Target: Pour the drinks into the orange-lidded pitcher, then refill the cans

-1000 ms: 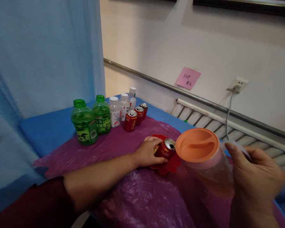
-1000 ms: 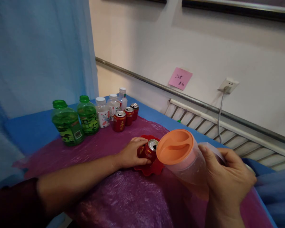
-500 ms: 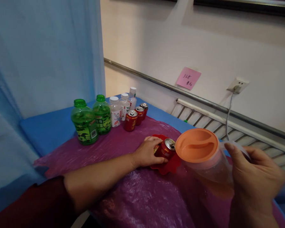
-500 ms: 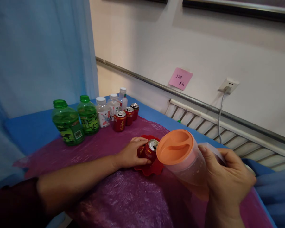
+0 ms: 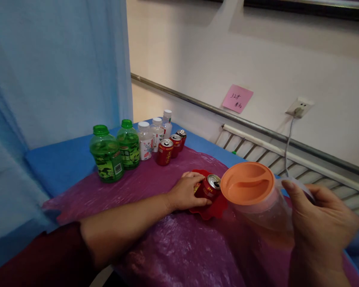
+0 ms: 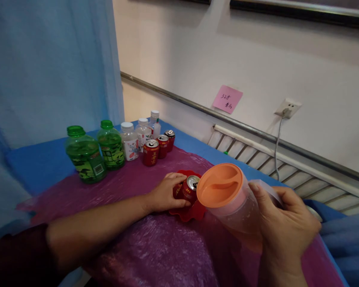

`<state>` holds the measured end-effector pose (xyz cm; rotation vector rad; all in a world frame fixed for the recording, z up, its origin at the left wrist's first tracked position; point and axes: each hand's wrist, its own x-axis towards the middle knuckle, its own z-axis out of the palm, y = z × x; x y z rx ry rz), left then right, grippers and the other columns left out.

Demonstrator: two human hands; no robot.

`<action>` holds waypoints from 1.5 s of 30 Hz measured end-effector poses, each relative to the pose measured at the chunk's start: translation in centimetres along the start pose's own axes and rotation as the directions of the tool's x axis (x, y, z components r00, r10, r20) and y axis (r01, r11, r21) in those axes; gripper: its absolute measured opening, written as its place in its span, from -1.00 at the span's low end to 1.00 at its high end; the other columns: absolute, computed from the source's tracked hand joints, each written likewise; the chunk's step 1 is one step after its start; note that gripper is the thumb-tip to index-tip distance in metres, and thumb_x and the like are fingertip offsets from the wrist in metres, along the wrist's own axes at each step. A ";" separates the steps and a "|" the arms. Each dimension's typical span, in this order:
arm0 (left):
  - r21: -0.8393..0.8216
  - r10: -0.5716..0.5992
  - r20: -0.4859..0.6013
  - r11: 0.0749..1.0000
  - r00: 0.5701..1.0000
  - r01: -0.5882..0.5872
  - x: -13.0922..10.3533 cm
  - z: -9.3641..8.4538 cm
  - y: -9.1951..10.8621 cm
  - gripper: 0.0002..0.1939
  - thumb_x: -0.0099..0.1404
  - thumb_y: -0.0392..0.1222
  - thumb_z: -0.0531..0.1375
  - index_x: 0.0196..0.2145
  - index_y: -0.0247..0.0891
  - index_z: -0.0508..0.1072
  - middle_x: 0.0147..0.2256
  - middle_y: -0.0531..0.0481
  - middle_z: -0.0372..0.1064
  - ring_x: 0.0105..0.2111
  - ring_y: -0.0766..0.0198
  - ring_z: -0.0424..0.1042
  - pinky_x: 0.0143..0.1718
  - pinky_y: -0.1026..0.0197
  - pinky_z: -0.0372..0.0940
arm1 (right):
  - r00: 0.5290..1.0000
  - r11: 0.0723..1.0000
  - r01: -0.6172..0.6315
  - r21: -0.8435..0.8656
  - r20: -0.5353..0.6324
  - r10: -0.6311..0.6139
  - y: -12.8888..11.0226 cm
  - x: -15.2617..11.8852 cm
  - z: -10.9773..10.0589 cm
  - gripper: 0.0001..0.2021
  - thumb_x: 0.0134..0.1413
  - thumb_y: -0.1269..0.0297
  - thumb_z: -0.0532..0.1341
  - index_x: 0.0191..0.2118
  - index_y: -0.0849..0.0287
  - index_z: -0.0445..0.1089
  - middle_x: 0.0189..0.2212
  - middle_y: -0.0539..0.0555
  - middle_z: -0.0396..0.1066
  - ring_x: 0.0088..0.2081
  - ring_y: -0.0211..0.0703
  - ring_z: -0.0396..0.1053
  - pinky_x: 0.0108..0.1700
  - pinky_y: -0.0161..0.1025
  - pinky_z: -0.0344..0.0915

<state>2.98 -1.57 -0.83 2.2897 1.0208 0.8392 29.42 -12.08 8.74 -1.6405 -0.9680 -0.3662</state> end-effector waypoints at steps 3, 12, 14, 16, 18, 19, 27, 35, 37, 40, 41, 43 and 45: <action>-0.010 0.000 -0.003 1.000 1.000 0.000 0.0 0.0 0.0 -0.22 -0.04 0.21 0.48 0.10 -0.14 0.50 0.05 -0.13 0.46 0.10 -0.11 0.37 0.21 -0.10 0.19 | 0.999 1.000 -0.017 -0.014 0.033 0.017 -0.2 -0.1 -0.2 -0.50 -0.05 -0.29 0.34 -0.48 0.13 0.48 -0.63 -0.06 0.25 -0.52 -0.20 0.19 -0.44 -0.22 0.06; -0.010 -0.016 0.000 1.000 1.000 0.016 0.0 0.1 -0.1 -0.21 -0.05 0.22 0.48 0.11 -0.13 0.50 0.06 -0.13 0.45 0.11 -0.12 0.37 0.21 -0.11 0.21 | 0.999 1.000 0.002 -0.023 0.044 -0.001 -0.2 -0.1 -0.3 -0.50 -0.04 -0.30 0.32 -0.46 0.13 0.47 -0.63 -0.05 0.22 -0.53 -0.18 0.18 -0.47 -0.21 0.03; -0.013 -0.013 -0.001 1.000 1.000 0.013 0.0 0.0 -0.1 -0.22 -0.04 0.21 0.48 0.11 -0.13 0.50 0.06 -0.13 0.45 0.10 -0.12 0.37 0.21 -0.12 0.20 | 0.999 1.000 -0.004 -0.010 0.040 0.005 -0.2 -0.1 -0.3 -0.50 -0.05 -0.29 0.33 -0.47 0.13 0.47 -0.63 -0.05 0.23 -0.53 -0.18 0.17 -0.47 -0.22 0.03; -0.010 -0.013 -0.004 1.000 1.000 0.013 0.0 0.1 -0.1 -0.22 -0.04 0.21 0.48 0.11 -0.12 0.50 0.06 -0.13 0.45 0.10 -0.12 0.37 0.21 -0.12 0.21 | 0.999 1.000 -0.013 -0.004 0.036 0.013 -0.2 -0.1 -0.2 -0.51 -0.06 -0.28 0.34 -0.48 0.12 0.47 -0.63 -0.05 0.22 -0.53 -0.19 0.18 -0.47 -0.23 0.04; -0.003 -0.008 -0.008 1.000 1.000 0.008 0.0 0.1 -0.1 -0.22 -0.04 0.21 0.47 0.10 -0.12 0.50 0.05 -0.13 0.46 0.09 -0.12 0.38 0.20 -0.13 0.21 | 0.999 1.000 -0.019 -0.006 0.033 0.020 -0.2 -0.1 -0.2 -0.52 -0.06 -0.27 0.35 -0.48 0.12 0.48 -0.63 -0.05 0.23 -0.53 -0.19 0.19 -0.46 -0.23 0.05; -0.001 -0.003 -0.007 1.000 1.000 0.003 0.0 0.1 -0.2 -0.23 -0.04 0.22 0.47 0.10 -0.12 0.50 0.05 -0.13 0.46 0.09 -0.12 0.38 0.20 -0.13 0.21 | 0.999 1.000 -0.019 -0.009 0.035 0.020 -0.1 -0.1 -0.2 -0.53 -0.05 -0.26 0.35 -0.47 0.11 0.48 -0.63 -0.05 0.23 -0.52 -0.18 0.20 -0.46 -0.23 0.05; -0.013 -0.022 -0.011 1.000 1.000 0.022 0.0 0.2 -0.4 -0.18 -0.06 0.21 0.48 0.13 -0.16 0.49 0.08 -0.18 0.45 0.12 -0.13 0.36 0.22 -0.14 0.19 | 0.999 1.000 -0.019 0.007 0.036 0.019 -0.3 -0.1 -0.2 -0.54 -0.05 -0.23 0.36 -0.47 0.14 0.48 -0.63 -0.06 0.23 -0.53 -0.21 0.19 -0.47 -0.25 0.04; -0.022 -0.033 -0.018 0.999 0.999 0.033 0.0 0.1 -0.2 -0.17 -0.07 0.20 0.49 0.13 -0.14 0.49 0.08 -0.17 0.45 0.12 -0.13 0.36 0.22 -0.14 0.19 | 0.999 0.999 -0.008 -0.036 0.054 0.010 -0.4 -0.2 -0.3 -0.55 0.00 -0.24 0.32 -0.45 0.10 0.47 -0.62 -0.03 0.23 -0.52 -0.12 0.22 -0.48 -0.19 0.06; -0.019 -0.031 -0.018 0.999 0.999 0.031 0.0 0.0 -0.2 -0.18 -0.07 0.19 0.49 0.13 -0.14 0.49 0.07 -0.17 0.45 0.11 -0.12 0.37 0.21 -0.13 0.20 | 0.998 0.999 -0.007 -0.037 0.054 0.009 -0.3 -0.2 -0.3 -0.55 0.01 -0.23 0.32 -0.46 0.10 0.47 -0.62 -0.03 0.24 -0.53 -0.13 0.22 -0.48 -0.20 0.06; -0.015 -0.022 -0.015 1.000 1.000 0.022 0.0 0.0 -0.2 -0.20 -0.06 0.18 0.49 0.11 -0.14 0.50 0.06 -0.16 0.46 0.10 -0.12 0.38 0.20 -0.12 0.21 | 1.000 1.000 0.002 -0.006 0.020 -0.002 -0.2 -0.2 -0.1 -0.56 -0.03 -0.22 0.35 -0.49 0.12 0.48 -0.63 -0.06 0.25 -0.53 -0.20 0.21 -0.48 -0.23 0.04; -0.014 -0.020 -0.015 1.000 1.000 0.020 0.0 0.0 -0.2 -0.20 -0.06 0.19 0.49 0.11 -0.13 0.50 0.06 -0.16 0.46 0.10 -0.12 0.38 0.20 -0.12 0.21 | 1.000 1.000 0.010 0.002 0.007 -0.010 -0.1 -0.2 -0.1 -0.56 -0.04 -0.21 0.36 -0.49 0.12 0.49 -0.63 -0.07 0.25 -0.54 -0.22 0.20 -0.47 -0.24 0.03; -0.014 -0.017 -0.016 1.000 1.000 0.017 0.0 0.0 -0.2 -0.20 -0.06 0.19 0.49 0.11 -0.14 0.49 0.06 -0.16 0.46 0.10 -0.12 0.37 0.20 -0.13 0.21 | 1.000 1.000 0.017 0.012 -0.005 -0.017 0.0 -0.2 0.0 -0.56 -0.05 -0.20 0.38 -0.49 0.13 0.50 -0.63 -0.09 0.25 -0.54 -0.26 0.18 -0.47 -0.26 0.02; -0.016 -0.014 -0.013 1.000 1.000 0.014 0.0 0.1 -0.3 -0.20 -0.06 0.20 0.48 0.11 -0.15 0.50 0.06 -0.16 0.46 0.10 -0.12 0.37 0.20 -0.12 0.21 | 1.000 1.000 0.005 0.015 -0.002 -0.005 0.0 -0.2 0.1 -0.56 -0.05 -0.20 0.38 -0.49 0.14 0.50 -0.63 -0.09 0.25 -0.54 -0.27 0.17 -0.47 -0.27 0.02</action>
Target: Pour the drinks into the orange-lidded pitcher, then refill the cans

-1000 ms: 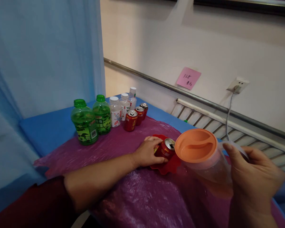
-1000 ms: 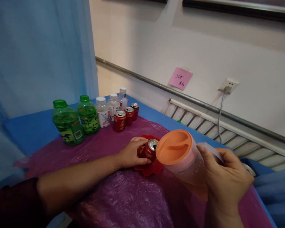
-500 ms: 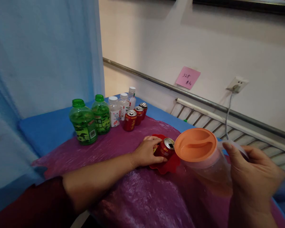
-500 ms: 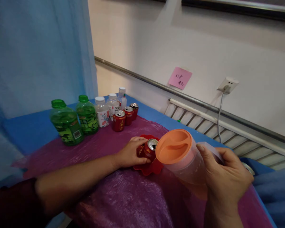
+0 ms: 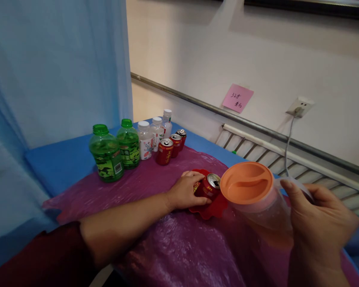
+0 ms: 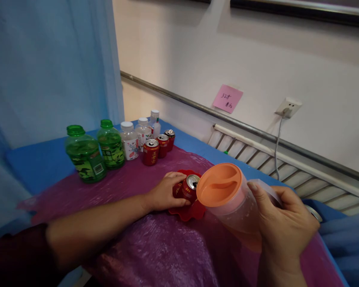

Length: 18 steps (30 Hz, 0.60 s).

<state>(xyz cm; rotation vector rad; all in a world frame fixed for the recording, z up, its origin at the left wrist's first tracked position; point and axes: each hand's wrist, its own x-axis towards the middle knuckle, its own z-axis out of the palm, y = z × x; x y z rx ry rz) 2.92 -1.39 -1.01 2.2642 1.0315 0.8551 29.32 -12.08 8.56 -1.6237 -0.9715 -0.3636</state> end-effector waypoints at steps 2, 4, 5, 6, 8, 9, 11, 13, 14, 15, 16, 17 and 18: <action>-0.002 -0.001 0.003 1.000 1.000 0.001 0.0 0.0 0.0 -0.20 -0.06 0.20 0.48 0.11 -0.15 0.50 0.06 -0.16 0.46 0.10 -0.12 0.38 0.19 -0.12 0.21 | 1.000 1.000 -0.008 0.004 0.003 0.008 -0.1 0.0 0.0 -0.55 -0.06 -0.21 0.39 -0.48 0.14 0.51 -0.62 -0.09 0.25 -0.54 -0.28 0.17 -0.47 -0.27 0.03; -0.007 -0.010 0.005 1.000 1.000 0.010 0.0 0.0 0.1 -0.20 -0.06 0.19 0.49 0.11 -0.15 0.50 0.06 -0.16 0.46 0.11 -0.12 0.38 0.19 -0.12 0.21 | 1.000 1.000 -0.006 0.000 0.017 0.006 -0.2 0.0 -0.1 -0.55 -0.05 -0.22 0.38 -0.48 0.14 0.50 -0.62 -0.09 0.26 -0.54 -0.27 0.18 -0.46 -0.26 0.04; -0.010 -0.015 0.005 1.000 1.000 0.015 0.0 0.0 0.1 -0.20 -0.06 0.19 0.49 0.11 -0.15 0.50 0.06 -0.16 0.47 0.11 -0.13 0.37 0.20 -0.12 0.21 | 1.000 1.000 -0.005 -0.007 0.024 0.005 -0.3 0.0 -0.1 -0.54 -0.04 -0.22 0.37 -0.48 0.14 0.50 -0.62 -0.09 0.26 -0.53 -0.27 0.19 -0.45 -0.26 0.03; -0.012 -0.019 0.004 1.000 1.000 0.019 0.0 -0.1 0.1 -0.21 -0.06 0.18 0.49 0.10 -0.15 0.50 0.06 -0.16 0.47 0.12 -0.14 0.37 0.20 -0.12 0.20 | 1.000 1.000 -0.003 -0.015 0.024 0.003 -0.4 0.0 -0.2 -0.54 -0.03 -0.23 0.36 -0.48 0.15 0.49 -0.62 -0.09 0.26 -0.53 -0.26 0.19 -0.45 -0.26 0.03; -0.014 -0.020 0.001 1.000 1.000 0.020 0.0 -0.1 0.2 -0.21 -0.07 0.18 0.49 0.10 -0.13 0.50 0.07 -0.15 0.47 0.12 -0.14 0.37 0.21 -0.12 0.19 | 1.000 1.000 0.000 -0.024 0.014 0.000 -0.4 0.0 -0.2 -0.53 -0.04 -0.24 0.36 -0.49 0.15 0.49 -0.62 -0.09 0.25 -0.54 -0.26 0.19 -0.45 -0.26 0.02; -0.013 -0.019 -0.001 1.000 1.000 0.019 0.0 -0.1 0.2 -0.21 -0.07 0.17 0.49 0.10 -0.13 0.50 0.07 -0.15 0.47 0.12 -0.14 0.37 0.21 -0.12 0.19 | 1.000 1.000 0.001 -0.026 0.012 -0.001 -0.4 0.0 -0.2 -0.52 -0.04 -0.24 0.36 -0.49 0.14 0.49 -0.63 -0.09 0.25 -0.54 -0.26 0.18 -0.46 -0.25 0.02; -0.009 -0.018 -0.005 1.000 1.000 0.018 0.0 -0.1 0.2 -0.20 -0.07 0.17 0.50 0.11 -0.13 0.50 0.07 -0.15 0.46 0.12 -0.13 0.37 0.21 -0.12 0.20 | 1.000 1.000 0.003 -0.026 0.014 -0.003 -0.4 0.0 -0.2 -0.53 -0.04 -0.24 0.36 -0.50 0.14 0.48 -0.64 -0.09 0.23 -0.55 -0.25 0.17 -0.46 -0.25 0.03; -0.006 -0.016 -0.005 1.000 1.000 0.015 0.0 -0.1 0.2 -0.20 -0.06 0.17 0.49 0.12 -0.14 0.49 0.07 -0.16 0.46 0.11 -0.13 0.37 0.20 -0.12 0.20 | 1.000 0.999 0.002 -0.032 0.023 -0.002 -0.4 0.0 -0.2 -0.54 -0.04 -0.23 0.35 -0.50 0.13 0.48 -0.65 -0.08 0.21 -0.55 -0.24 0.17 -0.47 -0.24 0.03; -0.006 -0.015 -0.005 1.000 1.000 0.015 0.0 0.0 0.1 -0.20 -0.06 0.17 0.49 0.11 -0.15 0.50 0.07 -0.17 0.46 0.11 -0.13 0.37 0.21 -0.12 0.20 | 1.000 0.999 0.001 -0.033 0.024 -0.001 -0.4 0.0 -0.2 -0.54 -0.04 -0.24 0.35 -0.50 0.12 0.47 -0.65 -0.08 0.21 -0.55 -0.22 0.17 -0.47 -0.24 0.03; -0.007 -0.015 -0.005 1.000 1.000 0.015 0.0 0.0 0.1 -0.20 -0.06 0.17 0.49 0.11 -0.16 0.50 0.07 -0.17 0.46 0.11 -0.14 0.37 0.21 -0.13 0.20 | 1.000 0.999 -0.002 -0.032 0.024 0.003 -0.4 0.0 -0.2 -0.54 -0.04 -0.24 0.35 -0.49 0.11 0.47 -0.64 -0.07 0.21 -0.55 -0.21 0.17 -0.47 -0.23 0.04; -0.009 -0.016 -0.006 1.000 1.000 0.016 0.0 0.0 0.1 -0.20 -0.07 0.17 0.50 0.11 -0.15 0.50 0.07 -0.17 0.46 0.11 -0.14 0.37 0.21 -0.13 0.20 | 1.000 0.999 -0.008 -0.032 0.029 0.009 -0.4 -0.1 -0.2 -0.54 -0.04 -0.25 0.34 -0.49 0.11 0.46 -0.63 -0.06 0.22 -0.54 -0.19 0.18 -0.47 -0.22 0.04; -0.011 -0.015 -0.006 1.000 1.000 0.015 0.0 0.0 0.1 -0.20 -0.07 0.17 0.50 0.11 -0.15 0.50 0.07 -0.16 0.46 0.11 -0.14 0.37 0.21 -0.13 0.20 | 0.999 0.999 -0.012 -0.033 0.038 0.013 -0.4 -0.1 -0.3 -0.54 -0.04 -0.26 0.33 -0.49 0.10 0.46 -0.63 -0.05 0.24 -0.53 -0.17 0.19 -0.47 -0.21 0.05; -0.012 -0.014 -0.006 1.000 1.000 0.014 0.0 0.0 0.0 -0.20 -0.07 0.17 0.50 0.11 -0.14 0.50 0.07 -0.15 0.46 0.11 -0.13 0.37 0.20 -0.13 0.20 | 0.999 0.999 -0.012 -0.035 0.045 0.014 -0.5 -0.1 -0.3 -0.53 -0.03 -0.26 0.32 -0.48 0.10 0.45 -0.62 -0.04 0.24 -0.53 -0.15 0.20 -0.47 -0.20 0.06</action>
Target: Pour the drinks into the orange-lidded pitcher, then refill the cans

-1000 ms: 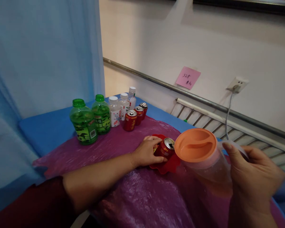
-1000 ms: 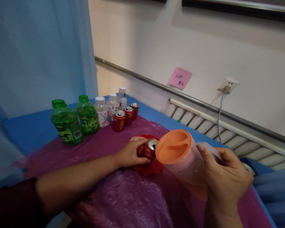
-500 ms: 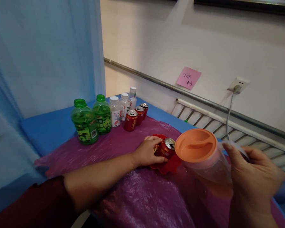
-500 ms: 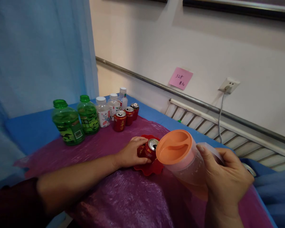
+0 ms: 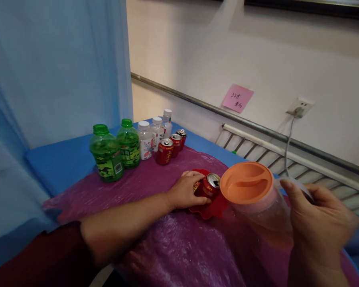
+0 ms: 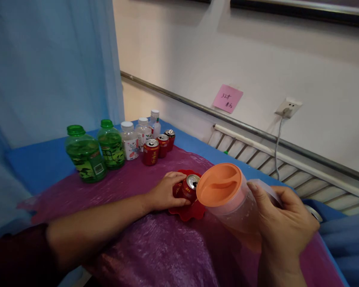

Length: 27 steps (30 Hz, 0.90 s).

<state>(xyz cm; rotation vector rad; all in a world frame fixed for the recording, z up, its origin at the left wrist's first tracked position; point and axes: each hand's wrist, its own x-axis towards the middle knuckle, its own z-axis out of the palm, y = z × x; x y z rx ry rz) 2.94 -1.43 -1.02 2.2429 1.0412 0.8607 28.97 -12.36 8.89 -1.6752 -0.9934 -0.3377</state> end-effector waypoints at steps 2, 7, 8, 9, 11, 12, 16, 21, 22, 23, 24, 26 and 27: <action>0.000 -0.002 0.000 1.000 1.000 0.002 0.0 0.0 0.0 -0.19 -0.07 0.17 0.50 0.12 -0.14 0.50 0.07 -0.15 0.46 0.11 -0.14 0.37 0.20 -0.13 0.20 | 1.000 1.000 0.000 -0.007 0.006 0.000 0.0 0.0 0.0 -0.53 -0.01 -0.27 0.30 -0.47 0.09 0.46 -0.62 -0.03 0.25 -0.53 -0.14 0.20 -0.47 -0.20 0.06; 0.008 -0.001 -0.004 1.000 1.000 0.001 0.0 0.0 0.0 -0.19 -0.07 0.17 0.50 0.11 -0.16 0.50 0.07 -0.18 0.46 0.11 -0.14 0.37 0.20 -0.13 0.21 | 1.000 1.000 -0.005 -0.002 -0.011 0.005 0.0 0.1 0.1 -0.51 -0.04 -0.29 0.32 -0.48 0.11 0.47 -0.63 -0.03 0.25 -0.54 -0.16 0.19 -0.47 -0.20 0.03; 0.009 0.002 -0.004 1.000 1.000 -0.002 0.1 0.0 0.0 -0.19 -0.07 0.17 0.50 0.11 -0.15 0.50 0.07 -0.17 0.46 0.10 -0.13 0.37 0.20 -0.13 0.21 | 1.000 1.000 -0.008 -0.001 -0.010 0.008 0.1 0.1 0.1 -0.50 -0.05 -0.30 0.32 -0.48 0.11 0.48 -0.63 -0.03 0.24 -0.54 -0.16 0.19 -0.47 -0.20 0.03; 0.009 0.003 -0.002 1.000 1.000 -0.003 0.1 0.0 0.1 -0.20 -0.07 0.16 0.50 0.11 -0.15 0.50 0.07 -0.17 0.46 0.10 -0.13 0.38 0.20 -0.13 0.21 | 1.000 1.000 -0.008 0.000 -0.009 0.008 0.1 0.1 0.1 -0.50 -0.05 -0.30 0.32 -0.48 0.12 0.48 -0.64 -0.03 0.24 -0.54 -0.17 0.18 -0.47 -0.20 0.02; 0.008 0.000 0.004 1.000 1.000 0.000 0.1 -0.1 0.1 -0.20 -0.07 0.16 0.50 0.11 -0.17 0.50 0.07 -0.18 0.46 0.11 -0.13 0.37 0.20 -0.13 0.20 | 1.000 1.000 -0.009 0.010 -0.015 0.009 0.2 0.2 0.1 -0.51 -0.06 -0.29 0.34 -0.49 0.12 0.48 -0.64 -0.04 0.22 -0.55 -0.18 0.17 -0.48 -0.21 0.01; 0.008 -0.003 0.007 1.000 1.000 0.003 0.1 -0.1 0.2 -0.19 -0.07 0.15 0.50 0.12 -0.18 0.50 0.08 -0.20 0.46 0.11 -0.13 0.37 0.21 -0.13 0.19 | 1.000 1.000 -0.011 0.015 -0.016 0.011 0.2 0.2 0.2 -0.51 -0.06 -0.28 0.34 -0.49 0.12 0.48 -0.64 -0.05 0.22 -0.55 -0.19 0.17 -0.48 -0.22 0.01; 0.014 -0.011 0.004 1.000 1.000 0.011 0.1 -0.1 0.2 -0.17 -0.07 0.15 0.51 0.13 -0.21 0.49 0.09 -0.22 0.45 0.12 -0.14 0.37 0.22 -0.14 0.19 | 1.000 1.000 -0.006 0.002 -0.012 0.006 0.4 0.2 0.2 -0.53 -0.04 -0.25 0.33 -0.48 0.12 0.47 -0.63 -0.03 0.23 -0.54 -0.16 0.19 -0.48 -0.20 0.03; 0.007 -0.002 -0.004 1.000 1.000 0.002 0.0 0.0 0.0 -0.20 -0.07 0.16 0.50 0.10 -0.15 0.51 0.06 -0.17 0.46 0.11 -0.14 0.38 0.20 -0.13 0.21 | 1.000 1.000 0.006 -0.013 -0.022 -0.006 0.5 0.2 0.2 -0.52 -0.04 -0.27 0.33 -0.48 0.12 0.48 -0.63 -0.04 0.24 -0.54 -0.18 0.19 -0.46 -0.20 0.04; 0.008 -0.001 -0.004 1.000 1.000 0.001 0.0 0.0 0.0 -0.20 -0.07 0.16 0.50 0.11 -0.15 0.50 0.06 -0.17 0.46 0.11 -0.14 0.38 0.20 -0.13 0.21 | 1.000 1.000 0.012 -0.014 -0.029 -0.013 0.5 0.2 0.2 -0.51 -0.04 -0.27 0.34 -0.49 0.12 0.48 -0.64 -0.05 0.23 -0.54 -0.19 0.18 -0.46 -0.21 0.03; 0.009 -0.001 -0.004 1.000 1.000 0.001 0.0 0.0 0.0 -0.21 -0.07 0.16 0.50 0.11 -0.15 0.50 0.06 -0.17 0.46 0.11 -0.13 0.38 0.20 -0.13 0.21 | 0.999 1.000 0.021 -0.015 -0.035 -0.021 0.5 0.2 0.2 -0.51 -0.05 -0.28 0.34 -0.49 0.12 0.48 -0.65 -0.06 0.22 -0.55 -0.21 0.16 -0.46 -0.22 0.02; 0.010 0.001 -0.004 1.000 1.000 -0.001 0.0 0.0 0.0 -0.21 -0.07 0.16 0.50 0.11 -0.16 0.50 0.06 -0.17 0.46 0.11 -0.13 0.38 0.20 -0.13 0.20 | 0.999 1.000 0.028 -0.014 -0.041 -0.028 0.5 0.2 0.2 -0.51 -0.05 -0.28 0.34 -0.49 0.12 0.48 -0.65 -0.07 0.21 -0.55 -0.22 0.16 -0.46 -0.23 0.01; 0.012 0.005 -0.004 1.000 1.000 -0.005 0.0 0.0 0.0 -0.20 -0.07 0.17 0.50 0.10 -0.15 0.51 0.05 -0.17 0.47 0.10 -0.12 0.38 0.20 -0.12 0.20 | 0.998 1.000 0.023 0.000 -0.053 -0.023 0.5 0.2 0.2 -0.50 -0.07 -0.29 0.35 -0.49 0.12 0.49 -0.65 -0.07 0.22 -0.56 -0.24 0.15 -0.47 -0.24 0.02; 0.012 0.007 -0.004 1.000 1.000 -0.007 0.1 0.0 0.0 -0.21 -0.07 0.17 0.50 0.10 -0.15 0.51 0.05 -0.16 0.47 0.10 -0.12 0.38 0.20 -0.12 0.20 | 0.999 1.000 0.013 0.002 -0.048 -0.013 0.5 0.2 0.2 -0.50 -0.07 -0.29 0.35 -0.49 0.13 0.49 -0.65 -0.07 0.23 -0.55 -0.23 0.16 -0.47 -0.24 0.03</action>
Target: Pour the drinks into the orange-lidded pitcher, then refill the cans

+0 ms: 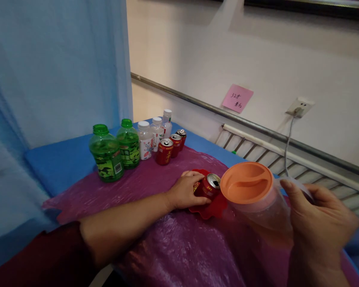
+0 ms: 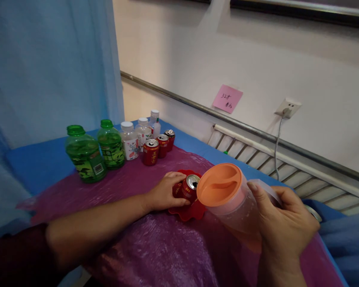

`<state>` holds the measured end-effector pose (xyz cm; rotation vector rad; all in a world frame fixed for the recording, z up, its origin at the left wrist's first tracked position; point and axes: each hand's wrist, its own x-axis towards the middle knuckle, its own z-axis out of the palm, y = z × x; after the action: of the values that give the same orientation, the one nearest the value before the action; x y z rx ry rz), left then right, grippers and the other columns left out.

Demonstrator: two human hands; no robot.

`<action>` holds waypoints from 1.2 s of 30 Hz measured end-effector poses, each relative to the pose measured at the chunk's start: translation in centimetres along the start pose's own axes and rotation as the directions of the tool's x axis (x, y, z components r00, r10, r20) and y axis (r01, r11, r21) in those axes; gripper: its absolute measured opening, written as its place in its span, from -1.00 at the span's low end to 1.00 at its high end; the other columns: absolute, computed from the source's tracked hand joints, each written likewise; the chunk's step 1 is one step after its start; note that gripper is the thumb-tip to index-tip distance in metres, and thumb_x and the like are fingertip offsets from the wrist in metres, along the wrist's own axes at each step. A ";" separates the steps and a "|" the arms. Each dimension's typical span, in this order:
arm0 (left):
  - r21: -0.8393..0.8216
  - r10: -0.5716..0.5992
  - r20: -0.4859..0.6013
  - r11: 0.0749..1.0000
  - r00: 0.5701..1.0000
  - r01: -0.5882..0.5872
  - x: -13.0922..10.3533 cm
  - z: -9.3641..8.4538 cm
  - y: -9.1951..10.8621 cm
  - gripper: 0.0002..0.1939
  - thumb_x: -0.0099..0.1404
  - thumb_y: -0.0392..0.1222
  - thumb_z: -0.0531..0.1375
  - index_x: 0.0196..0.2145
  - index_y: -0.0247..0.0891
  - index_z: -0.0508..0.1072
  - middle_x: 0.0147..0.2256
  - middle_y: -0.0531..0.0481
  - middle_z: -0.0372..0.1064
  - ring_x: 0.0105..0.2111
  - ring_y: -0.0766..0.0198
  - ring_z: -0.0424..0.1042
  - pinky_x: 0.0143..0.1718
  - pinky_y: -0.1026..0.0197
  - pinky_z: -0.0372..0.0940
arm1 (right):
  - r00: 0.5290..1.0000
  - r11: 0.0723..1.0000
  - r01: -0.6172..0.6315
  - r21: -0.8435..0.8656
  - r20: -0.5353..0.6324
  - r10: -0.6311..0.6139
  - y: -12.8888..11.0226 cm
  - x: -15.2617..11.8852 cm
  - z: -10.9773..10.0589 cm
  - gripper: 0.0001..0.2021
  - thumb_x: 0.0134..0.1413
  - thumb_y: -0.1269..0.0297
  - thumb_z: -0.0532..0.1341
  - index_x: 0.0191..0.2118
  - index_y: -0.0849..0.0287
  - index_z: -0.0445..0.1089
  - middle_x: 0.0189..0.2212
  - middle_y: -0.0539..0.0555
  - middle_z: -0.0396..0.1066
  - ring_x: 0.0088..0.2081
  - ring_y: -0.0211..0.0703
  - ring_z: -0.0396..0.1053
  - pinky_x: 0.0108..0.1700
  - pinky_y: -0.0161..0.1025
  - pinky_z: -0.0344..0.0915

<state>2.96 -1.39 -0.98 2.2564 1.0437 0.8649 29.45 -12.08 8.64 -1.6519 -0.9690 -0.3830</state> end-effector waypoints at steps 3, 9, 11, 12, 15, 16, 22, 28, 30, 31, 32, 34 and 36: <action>0.002 0.006 -0.004 1.000 1.000 -0.006 0.0 0.0 0.0 -0.21 -0.07 0.16 0.50 0.10 -0.14 0.50 0.05 -0.15 0.47 0.09 -0.11 0.39 0.19 -0.11 0.21 | 0.999 0.999 -0.021 -0.036 0.032 0.022 -0.1 0.0 -0.1 -0.52 -0.04 -0.27 0.34 -0.48 0.12 0.50 -0.64 -0.06 0.24 -0.54 -0.21 0.19 -0.47 -0.23 0.03; 0.009 0.038 0.011 0.999 0.999 -0.038 0.0 0.0 0.0 -0.26 -0.04 0.20 0.48 0.07 -0.14 0.52 0.03 -0.13 0.49 0.07 -0.10 0.40 0.19 -0.10 0.21 | 1.000 1.000 -0.016 0.006 0.014 0.016 0.1 -0.1 0.0 -0.53 -0.07 -0.26 0.37 -0.47 0.11 0.50 -0.64 -0.10 0.23 -0.55 -0.26 0.16 -0.47 -0.25 0.03; 0.012 0.038 0.015 0.999 0.999 -0.038 0.0 0.0 0.0 -0.26 -0.03 0.19 0.47 0.07 -0.15 0.52 0.03 -0.13 0.48 0.07 -0.10 0.39 0.19 -0.10 0.20 | 1.000 1.000 -0.016 0.005 0.019 0.016 0.1 -0.1 0.1 -0.53 -0.06 -0.26 0.36 -0.48 0.11 0.50 -0.64 -0.10 0.21 -0.55 -0.25 0.16 -0.47 -0.24 0.02; 0.012 0.037 0.017 0.999 0.999 -0.037 0.0 0.0 0.0 -0.26 -0.03 0.19 0.48 0.08 -0.14 0.52 0.03 -0.13 0.48 0.08 -0.10 0.39 0.19 -0.10 0.20 | 1.000 1.000 -0.013 0.005 0.025 0.013 0.1 -0.1 0.1 -0.53 -0.05 -0.26 0.36 -0.48 0.12 0.50 -0.64 -0.10 0.21 -0.54 -0.25 0.16 -0.46 -0.24 0.02; 0.012 0.035 0.020 0.999 0.999 -0.035 0.0 -0.1 0.0 -0.25 -0.03 0.19 0.48 0.09 -0.13 0.51 0.04 -0.12 0.48 0.07 -0.09 0.40 0.19 -0.09 0.20 | 1.000 1.000 -0.007 0.006 0.028 0.007 -0.3 -0.2 0.0 -0.53 -0.04 -0.24 0.36 -0.49 0.12 0.49 -0.63 -0.08 0.23 -0.54 -0.23 0.18 -0.47 -0.22 0.01; 0.014 0.033 0.022 0.999 0.999 -0.034 0.0 -0.1 0.1 -0.25 -0.04 0.19 0.47 0.08 -0.13 0.51 0.04 -0.12 0.48 0.07 -0.09 0.40 0.19 -0.09 0.21 | 0.999 1.000 -0.009 0.001 0.031 0.009 -0.3 -0.2 -0.1 -0.54 -0.04 -0.24 0.37 -0.49 0.12 0.49 -0.64 -0.07 0.22 -0.54 -0.22 0.19 -0.47 -0.22 0.01; 0.011 0.029 0.022 1.000 0.999 -0.030 0.1 -0.1 0.1 -0.24 -0.04 0.21 0.48 0.08 -0.14 0.51 0.04 -0.14 0.48 0.08 -0.11 0.40 0.19 -0.10 0.20 | 1.000 1.000 -0.008 -0.005 0.024 0.008 -0.3 -0.2 -0.1 -0.55 -0.04 -0.22 0.37 -0.46 0.13 0.51 -0.63 -0.07 0.24 -0.54 -0.22 0.20 -0.47 -0.24 0.02; 0.011 0.028 0.018 1.000 0.999 -0.028 0.0 0.1 -0.1 -0.23 -0.04 0.20 0.48 0.10 -0.12 0.50 0.04 -0.12 0.48 0.08 -0.10 0.39 0.20 -0.11 0.20 | 0.998 0.999 -0.021 -0.034 0.057 0.023 -0.4 -0.2 -0.2 -0.55 -0.02 -0.21 0.35 -0.47 0.14 0.50 -0.63 -0.05 0.24 -0.53 -0.19 0.21 -0.46 -0.22 0.02; 0.013 0.016 0.012 1.000 1.000 -0.016 0.0 0.1 -0.2 -0.21 -0.04 0.21 0.48 0.11 -0.13 0.50 0.06 -0.15 0.46 0.10 -0.12 0.38 0.20 -0.12 0.20 | 0.998 0.999 -0.031 -0.025 0.055 0.032 -0.4 -0.2 -0.2 -0.55 -0.02 -0.21 0.35 -0.46 0.14 0.51 -0.62 -0.07 0.23 -0.53 -0.21 0.20 -0.45 -0.23 0.03; 0.011 0.010 0.009 1.000 1.000 -0.011 -0.1 0.1 -0.2 -0.20 -0.05 0.21 0.48 0.12 -0.14 0.49 0.06 -0.16 0.46 0.10 -0.12 0.38 0.20 -0.12 0.20 | 0.998 0.999 -0.035 -0.015 0.046 0.036 -0.3 -0.2 -0.2 -0.55 -0.04 -0.22 0.36 -0.45 0.14 0.51 -0.62 -0.08 0.23 -0.53 -0.23 0.19 -0.45 -0.24 0.03; 0.010 0.006 0.007 1.000 1.000 -0.006 -0.1 0.2 -0.2 -0.19 -0.06 0.21 0.48 0.12 -0.14 0.49 0.07 -0.16 0.45 0.11 -0.13 0.37 0.20 -0.12 0.20 | 0.999 0.999 -0.036 -0.008 0.040 0.036 -0.2 -0.2 -0.1 -0.54 -0.05 -0.22 0.37 -0.45 0.14 0.51 -0.62 -0.08 0.23 -0.53 -0.24 0.18 -0.45 -0.25 0.03; 0.008 0.007 0.006 1.000 1.000 -0.007 -0.1 0.1 -0.2 -0.19 -0.06 0.19 0.49 0.12 -0.14 0.49 0.07 -0.16 0.46 0.10 -0.12 0.38 0.20 -0.12 0.20 | 0.999 0.999 -0.032 0.006 0.030 0.032 -0.1 -0.2 0.0 -0.54 -0.07 -0.23 0.37 -0.46 0.14 0.51 -0.63 -0.09 0.23 -0.54 -0.26 0.16 -0.46 -0.26 0.03; 0.008 0.016 0.007 1.000 1.000 -0.016 0.0 0.1 -0.2 -0.21 -0.05 0.18 0.49 0.11 -0.13 0.50 0.05 -0.14 0.47 0.09 -0.10 0.39 0.20 -0.11 0.20 | 1.000 1.000 -0.021 0.016 0.019 0.020 -0.1 -0.2 0.1 -0.54 -0.06 -0.22 0.38 -0.47 0.15 0.51 -0.63 -0.09 0.23 -0.55 -0.26 0.16 -0.47 -0.26 0.02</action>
<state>2.92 -1.33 -1.18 2.2756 1.0290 0.8609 29.24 -12.12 8.50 -1.6525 -0.9657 -0.3460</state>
